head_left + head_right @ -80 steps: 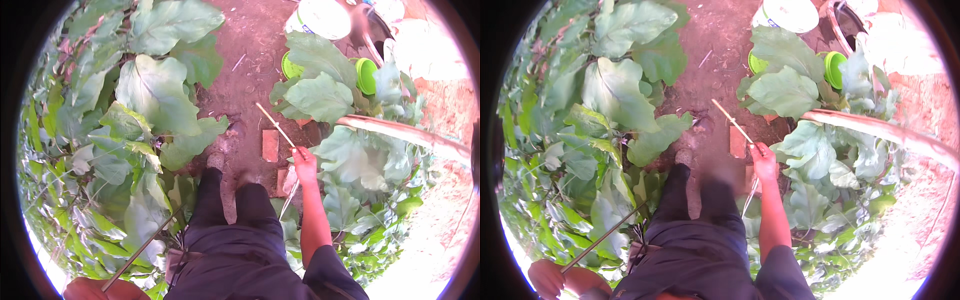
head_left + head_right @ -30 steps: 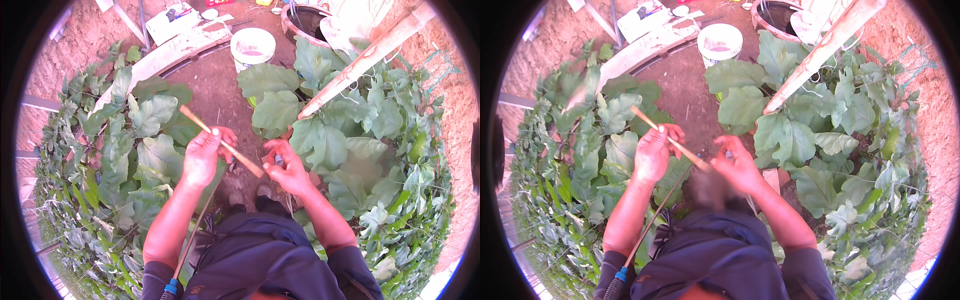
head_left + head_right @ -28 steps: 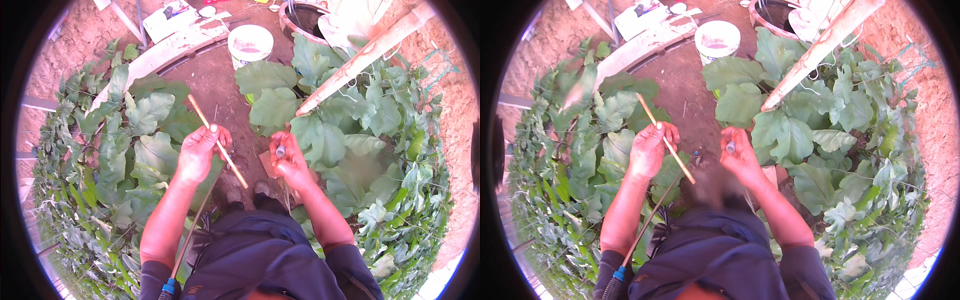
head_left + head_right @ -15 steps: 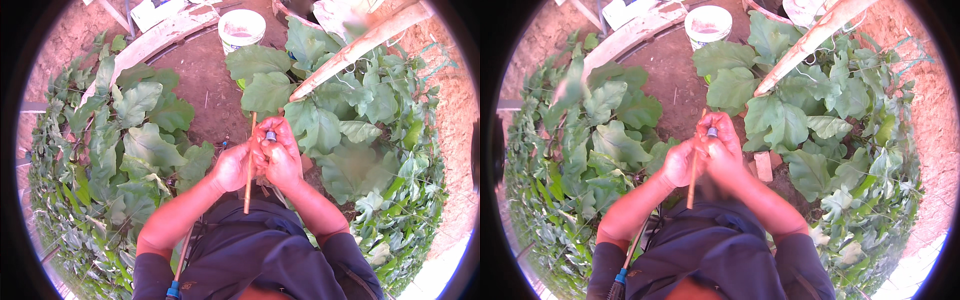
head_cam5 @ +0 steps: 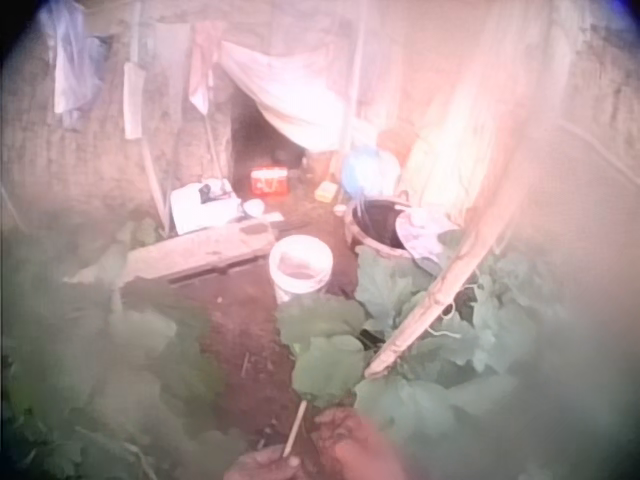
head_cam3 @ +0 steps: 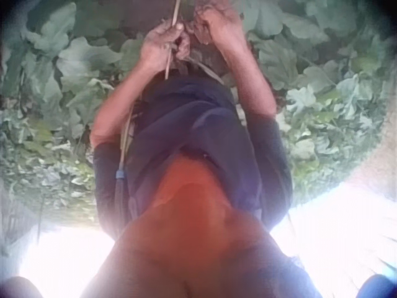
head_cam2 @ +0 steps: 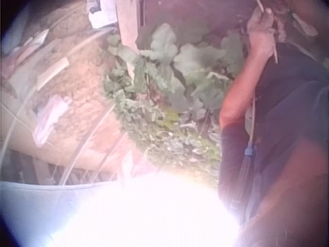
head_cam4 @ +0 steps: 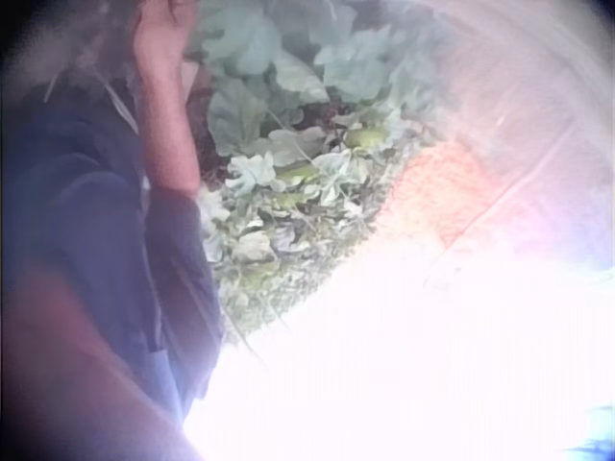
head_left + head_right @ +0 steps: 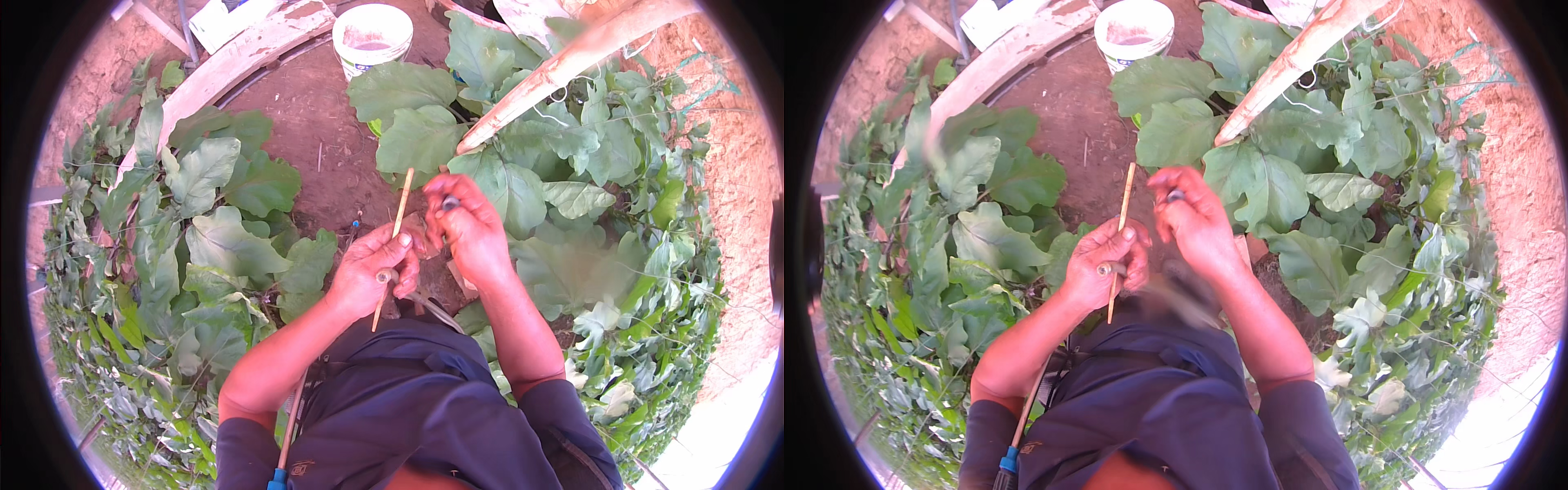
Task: The person repairs a small irrigation pipe in a garden by cutting the pipe, inserting a connector, and securing it with a wooden stick. The person handles the pipe, connector, and stick while working among leafy plants.
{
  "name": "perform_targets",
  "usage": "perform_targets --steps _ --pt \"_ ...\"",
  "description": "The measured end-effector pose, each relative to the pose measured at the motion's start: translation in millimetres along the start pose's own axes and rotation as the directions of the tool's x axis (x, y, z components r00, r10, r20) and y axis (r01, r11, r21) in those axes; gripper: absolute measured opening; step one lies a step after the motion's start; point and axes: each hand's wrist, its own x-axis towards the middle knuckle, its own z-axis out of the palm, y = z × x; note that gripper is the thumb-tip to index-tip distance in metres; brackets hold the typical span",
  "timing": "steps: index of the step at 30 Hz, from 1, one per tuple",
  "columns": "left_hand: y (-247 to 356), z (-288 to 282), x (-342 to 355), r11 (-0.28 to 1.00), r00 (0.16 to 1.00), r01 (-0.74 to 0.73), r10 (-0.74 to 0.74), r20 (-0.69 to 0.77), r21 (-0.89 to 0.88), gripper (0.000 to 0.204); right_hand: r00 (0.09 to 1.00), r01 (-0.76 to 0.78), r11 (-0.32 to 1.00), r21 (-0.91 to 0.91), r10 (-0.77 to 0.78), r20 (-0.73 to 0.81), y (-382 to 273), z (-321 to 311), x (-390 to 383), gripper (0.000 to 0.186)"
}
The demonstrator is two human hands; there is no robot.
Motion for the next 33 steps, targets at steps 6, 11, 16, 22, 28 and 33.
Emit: perform_targets --steps 6,11,16,22,28,33 --pt "-4.6 18.8 8.6 0.982 0.981 0.073 -0.04 -0.19 0.172 0.033 0.997 0.041 0.977 -0.209 -0.053 -0.054 26.4 8.0 -7.1 0.018" --pt "-8.1 12.1 12.9 0.984 0.999 0.029 -0.024 -0.03 0.174 0.044 0.894 0.282 0.95 0.134 -0.21 -0.395 -5.1 -13.4 8.0 0.026" --pt "-6.3 2.5 12.2 0.977 0.995 0.06 -0.042 -0.091 0.205 0.057 0.881 0.426 0.904 -0.045 -0.426 -0.205 -67.2 -54.6 -7.1 0.014" --pt "-2.8 12.3 14.0 0.898 0.933 0.15 0.011 -0.361 0.414 0.066 0.923 0.334 0.062 -0.941 -0.225 0.313 -77.2 -25.6 -62.2 0.025" --pt "-6.9 13.2 16.1 0.802 0.923 0.186 0.056 -0.381 0.568 0.059 0.903 0.404 -0.13 -0.905 -0.1 0.417 -79.8 -7.6 -70.8 0.034" --pt "-10.0 12.9 19.0 0.802 0.934 0.167 0.058 -0.353 0.574 0.059 0.901 0.4 -0.146 -0.905 -0.117 0.418 -72.1 -5.0 -70.9 0.036"
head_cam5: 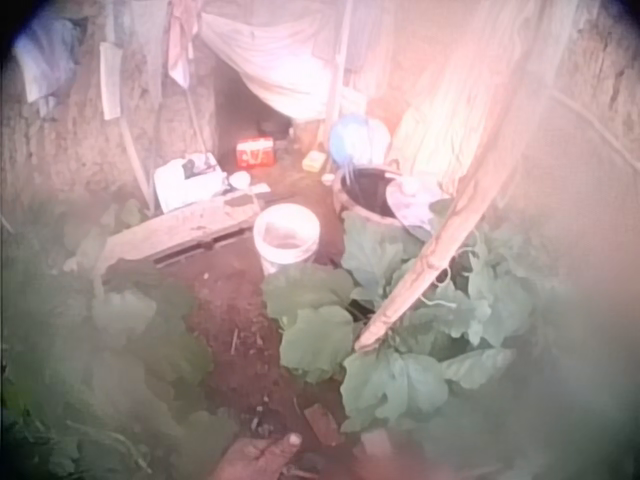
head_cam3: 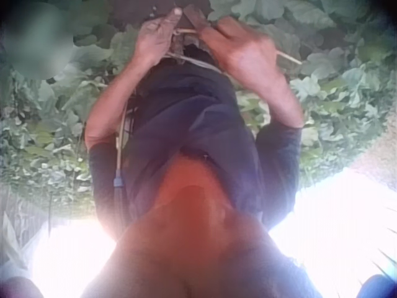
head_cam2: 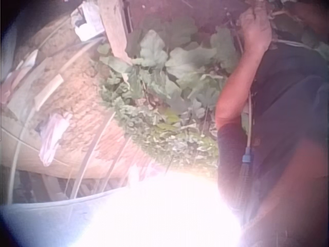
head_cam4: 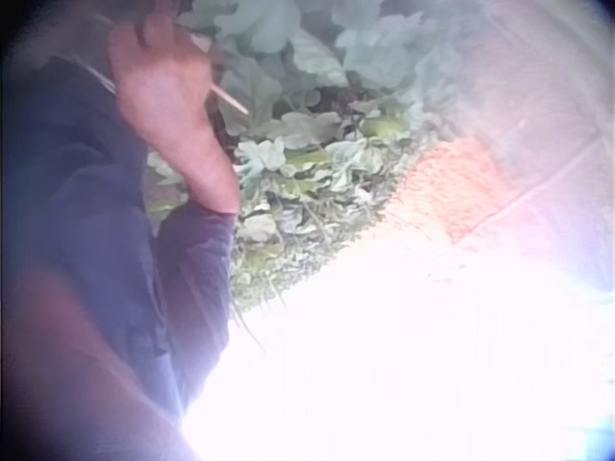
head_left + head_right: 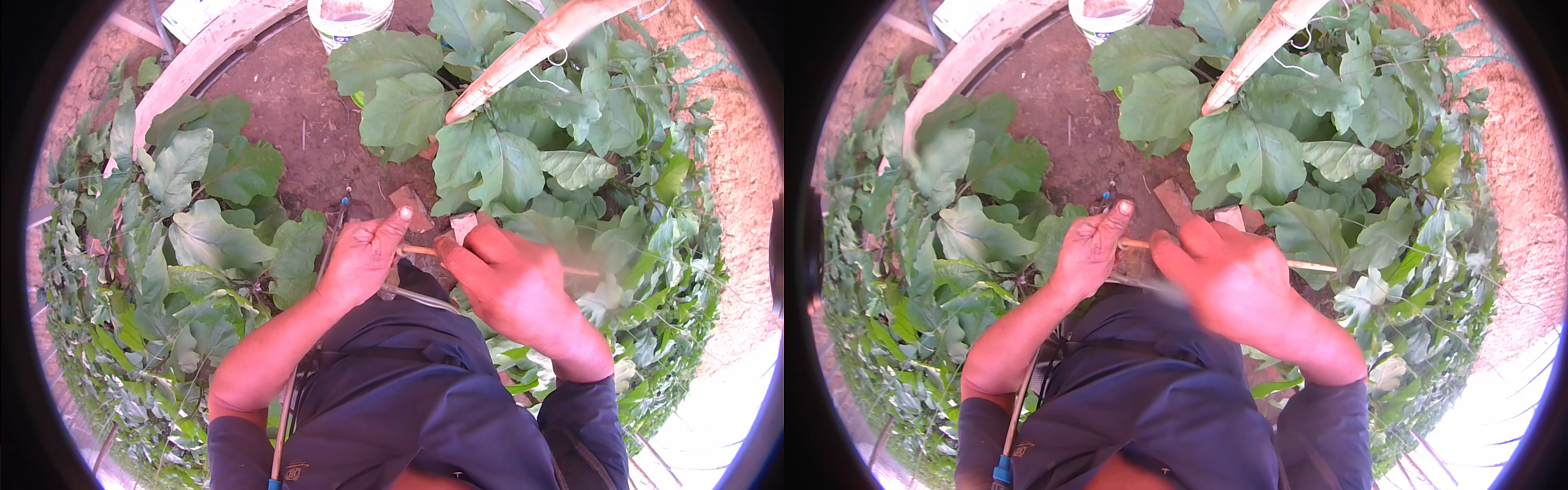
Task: The person repairs a small irrigation pipe in a garden by cutting the pipe, inserting a connector, and securing it with a wooden stick. The person handles the pipe, connector, and stick while working among leafy plants.
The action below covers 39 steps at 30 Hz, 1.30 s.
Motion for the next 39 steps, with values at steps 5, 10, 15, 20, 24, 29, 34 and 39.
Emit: perform_targets --steps 5,10,15,20,24,29,34,39 --pt "6.2 0.2 -0.8 0.998 0.999 0.047 -0.047 0.006 0.029 0.06 0.999 0.02 0.997 -0.073 -0.018 0.028 -0.8 1.9 1.2 0.035" --pt "8.0 -7.5 -5.7 0.993 0.986 0.066 -0.051 0.156 -0.093 0.049 0.999 0.047 0.988 -0.147 -0.044 0.025 -0.9 -0.7 3.6 0.037" --pt "3.0 -18.8 -10.1 0.989 0.922 -0.138 0.145 0.359 -0.044 0.033 0.989 0.138 0.974 -0.177 -0.127 0.071 12.2 -13.7 8.9 0.032" --pt "-2.8 -17.9 -11.5 0.848 0.815 -0.512 0.428 0.392 0.138 0.018 0.97 0.239 0.944 -0.228 -0.221 0.101 11.8 -19.4 3.8 0.025" --pt "-4.4 -16.8 -11.0 0.847 0.802 -0.52 0.441 0.402 0.109 0.012 0.953 0.303 0.917 -0.258 -0.288 0.096 7.9 -14.3 -1.7 0.025" --pt "-4.8 -17.6 -10.9 0.796 0.771 -0.586 0.489 0.408 0.151 0.014 0.959 0.281 0.925 -0.255 -0.279 0.045 6.1 -4.9 -7.9 0.04" --pt "-2.4 -18.5 -14.6 0.803 0.798 -0.573 0.503 0.332 0.164 0.014 0.983 0.186 0.97 -0.158 -0.185 0.021 3.3 5.8 -10.9 0.043" --pt "2.3 -20.1 -14.5 0.684 0.722 -0.684 0.582 0.375 0.253 0.017 0.997 -0.025 0.981 0.192 0.01 0.077 5.6 13.2 -15.6 0.031"
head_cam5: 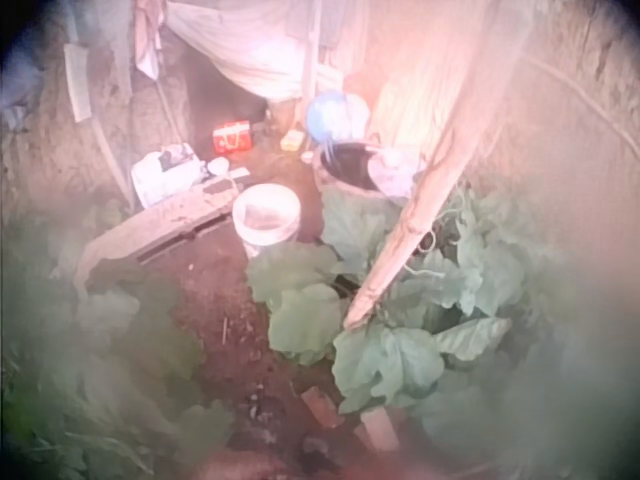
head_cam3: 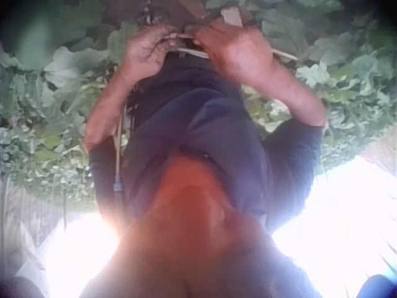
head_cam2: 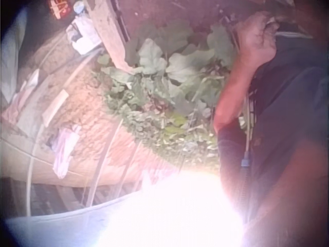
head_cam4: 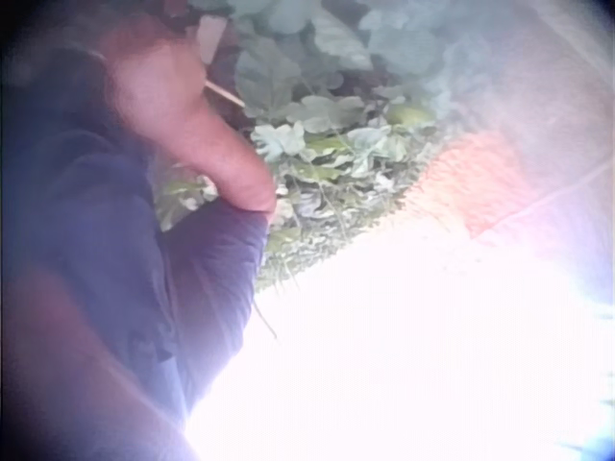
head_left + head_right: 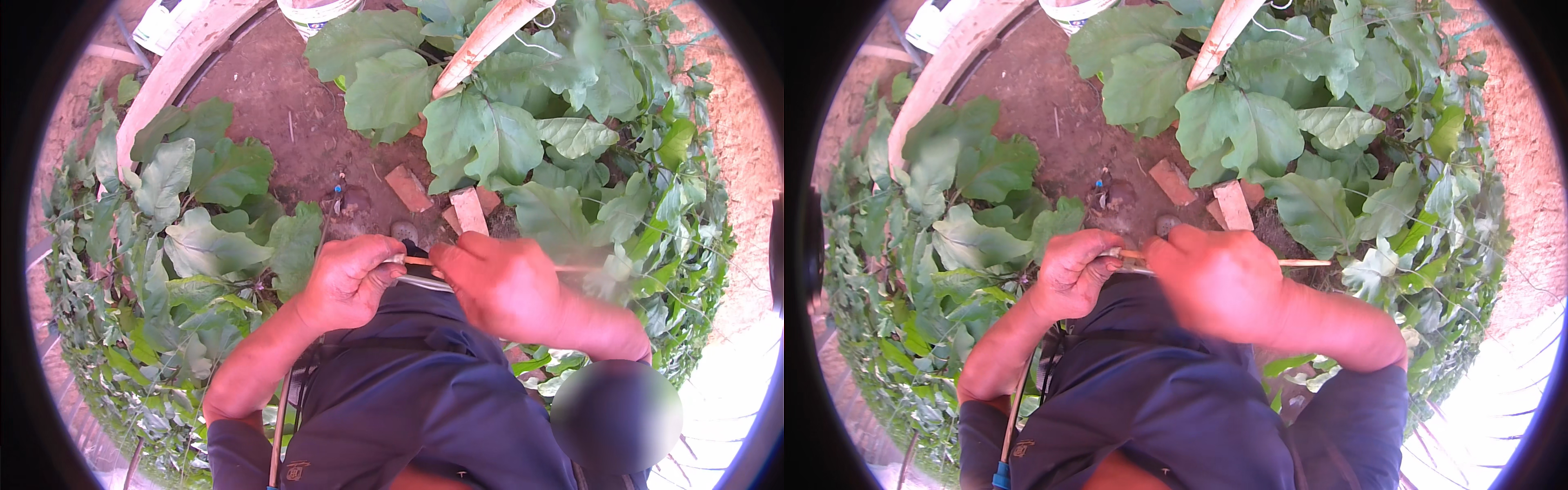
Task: The person repairs a small irrigation pipe in a garden by cutting the pipe, inserting a connector, and securing it with a wooden stick. The person handles the pipe, connector, and stick while working among leafy plants.
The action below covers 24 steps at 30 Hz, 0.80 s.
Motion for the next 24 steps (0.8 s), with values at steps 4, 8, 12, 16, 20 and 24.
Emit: perform_targets --steps 4,8,12,16,20,24 --pt "1.9 -0.8 1.9 0.997 0.998 -0.033 0.029 0.054 0.071 0.019 0.962 -0.252 0.844 0.474 0.168 0.213 15.0 5.9 2.7 0.02" --pt "1.1 -1.3 2.1 0.993 0.995 -0.059 0.051 0.081 0.106 0.019 0.934 -0.308 0.837 0.452 0.175 0.313 19.1 7.4 0.6 0.017" --pt "-1.0 -2.0 0.5 0.99 0.992 -0.049 0.033 0.121 0.133 0.018 0.988 -0.093 0.989 0.117 0.077 0.135 2.8 9.6 -5.9 0.021" --pt "-0.7 -2.4 -0.7 0.996 0.991 0.002 -0.014 0.13 0.091 0.016 0.993 -0.033 0.998 -0.057 0.039 0.11 -7.4 10.1 -7.9 0.029" --pt "1.5 -4.0 1.1 0.996 0.983 0.034 -0.049 0.175 0.088 0.014 0.997 -0.037 0.999 -0.025 0.038 0.073 -7.0 13.1 -8.7 0.028" --pt "3.2 -5.6 6.4 0.999 0.988 0.032 -0.029 0.152 -0.018 0.01 0.997 -0.074 0.974 0.214 0.073 0.012 3.5 17.6 -9.2 0.023"
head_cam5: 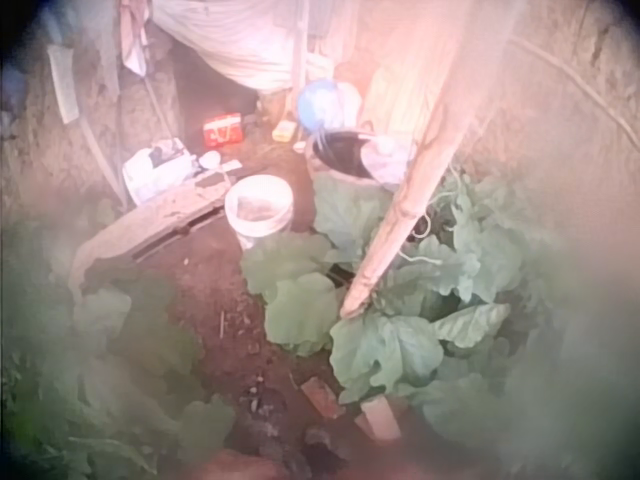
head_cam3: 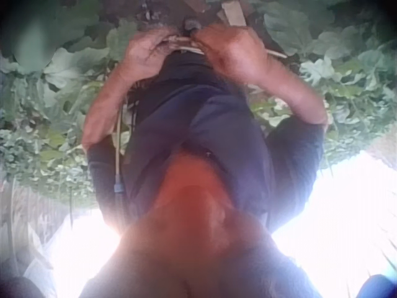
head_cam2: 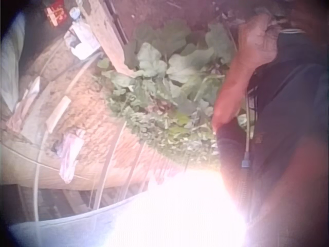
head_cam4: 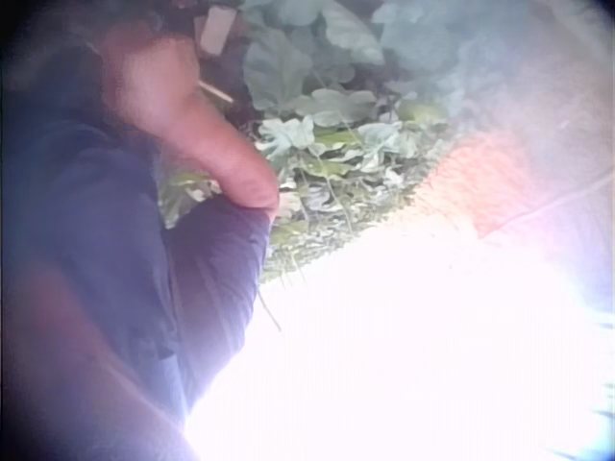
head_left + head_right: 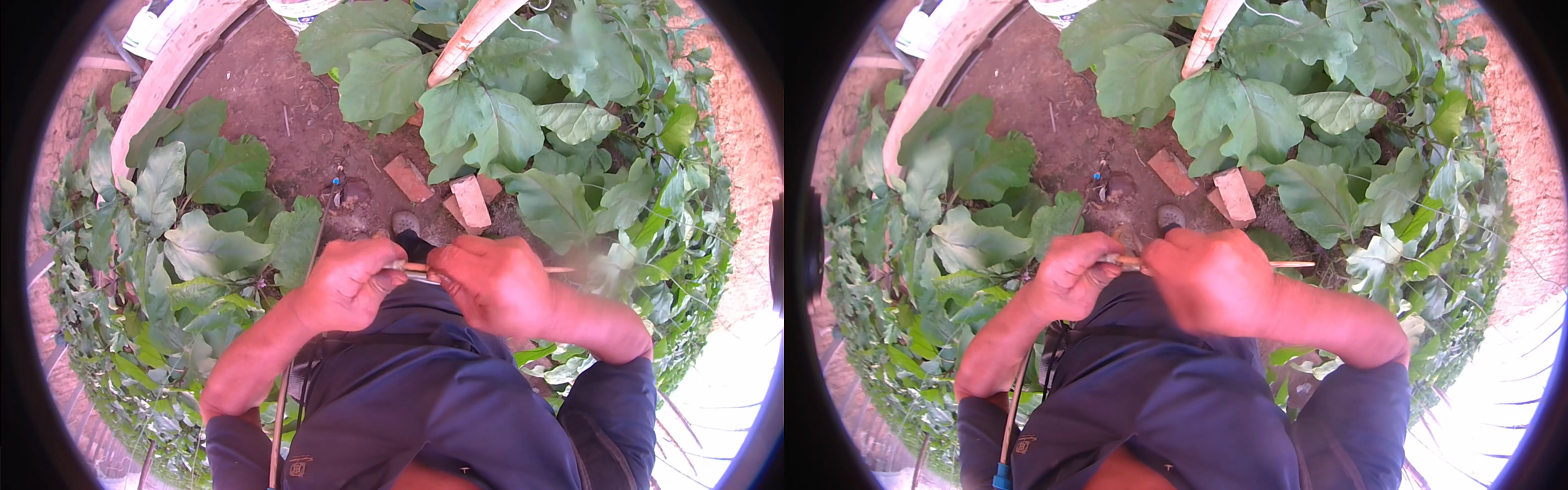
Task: The person repairs a small irrigation pipe in a garden by cutting the pipe, inserting a connector, and securing it with a wooden stick. The person handles the pipe, connector, and stick while working among leafy plants.
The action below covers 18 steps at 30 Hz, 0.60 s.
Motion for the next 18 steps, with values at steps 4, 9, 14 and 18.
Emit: perform_targets --steps 4,9,14,18 --pt "1.2 -2.1 -0.2 0.985 0.998 0.05 -0.057 -0.038 -0.168 0.014 0.992 0.041 0.958 0.284 -0.005 -0.126 9.0 7.8 7.9 0.018" --pt "-0.8 -3.4 -5.2 0.634 0.96 0.236 -0.27 0.075 -0.737 0.025 0.971 -0.023 0.816 0.577 0.156 -0.183 12.2 11.1 18.0 0.01" --pt "-9.4 -2.5 -4.7 0.543 0.964 0.223 -0.248 0.099 -0.809 0.032 0.759 0.309 0.388 0.869 0.45 -0.47 17.1 -8.9 21.3 0.032" --pt "-17.0 5.3 0.0 0.541 0.98 0.155 -0.19 0.059 -0.826 0.03 0.52 0.379 0.687 0.619 0.395 -0.757 16.1 -26.0 25.9 0.042"
